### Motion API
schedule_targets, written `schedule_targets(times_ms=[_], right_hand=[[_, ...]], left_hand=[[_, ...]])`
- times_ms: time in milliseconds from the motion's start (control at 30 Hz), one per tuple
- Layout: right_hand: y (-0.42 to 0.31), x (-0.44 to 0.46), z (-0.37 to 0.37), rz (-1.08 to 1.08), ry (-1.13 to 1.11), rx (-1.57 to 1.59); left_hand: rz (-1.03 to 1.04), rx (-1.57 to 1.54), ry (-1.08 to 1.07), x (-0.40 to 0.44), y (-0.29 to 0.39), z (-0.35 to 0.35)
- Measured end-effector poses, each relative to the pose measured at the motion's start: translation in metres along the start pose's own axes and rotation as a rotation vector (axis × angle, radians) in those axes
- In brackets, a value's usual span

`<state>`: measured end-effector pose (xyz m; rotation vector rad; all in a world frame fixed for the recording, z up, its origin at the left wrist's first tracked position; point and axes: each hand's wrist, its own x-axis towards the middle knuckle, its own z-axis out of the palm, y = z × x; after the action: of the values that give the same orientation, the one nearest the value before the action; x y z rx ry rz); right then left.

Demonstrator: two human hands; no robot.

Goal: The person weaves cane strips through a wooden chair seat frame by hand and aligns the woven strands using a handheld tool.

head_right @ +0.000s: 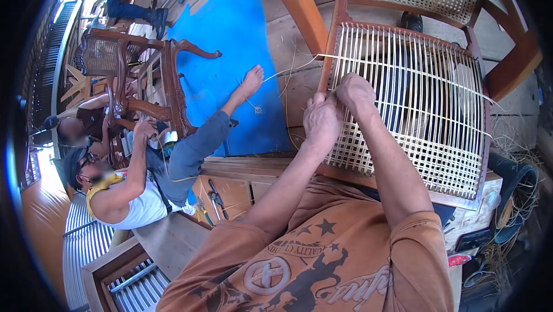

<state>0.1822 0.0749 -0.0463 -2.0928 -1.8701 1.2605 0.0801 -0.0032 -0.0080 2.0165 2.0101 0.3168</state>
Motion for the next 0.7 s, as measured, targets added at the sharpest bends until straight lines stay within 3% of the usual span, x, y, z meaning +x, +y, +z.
schedule_targets(times_ms=[100,133,167,267,367,400,700], right_hand=[[-0.007,-0.007,-0.011,0.047,-0.088,0.068],[-0.002,-0.006,0.001,0.005,0.071,0.144],[0.000,-0.005,0.002,0.024,0.029,0.128],[-0.006,-0.008,-0.007,0.070,-0.055,0.105],[0.012,0.001,0.003,-0.076,0.028,0.044],[0.002,-0.008,-0.007,0.008,0.054,0.140],[-0.001,-0.024,-0.006,0.039,0.140,0.217]], left_hand=[[-0.024,-0.078,-0.060,0.001,-0.005,-0.005],[-0.021,-0.123,-0.065,0.002,-0.011,-0.004],[-0.020,-0.169,-0.070,0.003,-0.015,-0.003],[-0.144,-0.119,-0.032,0.010,-0.014,-0.015],[-0.216,-0.065,-0.059,0.019,-0.008,-0.018],[-0.223,-0.054,-0.104,0.023,-0.010,-0.018],[-0.242,0.109,-0.100,0.017,0.004,-0.007]])
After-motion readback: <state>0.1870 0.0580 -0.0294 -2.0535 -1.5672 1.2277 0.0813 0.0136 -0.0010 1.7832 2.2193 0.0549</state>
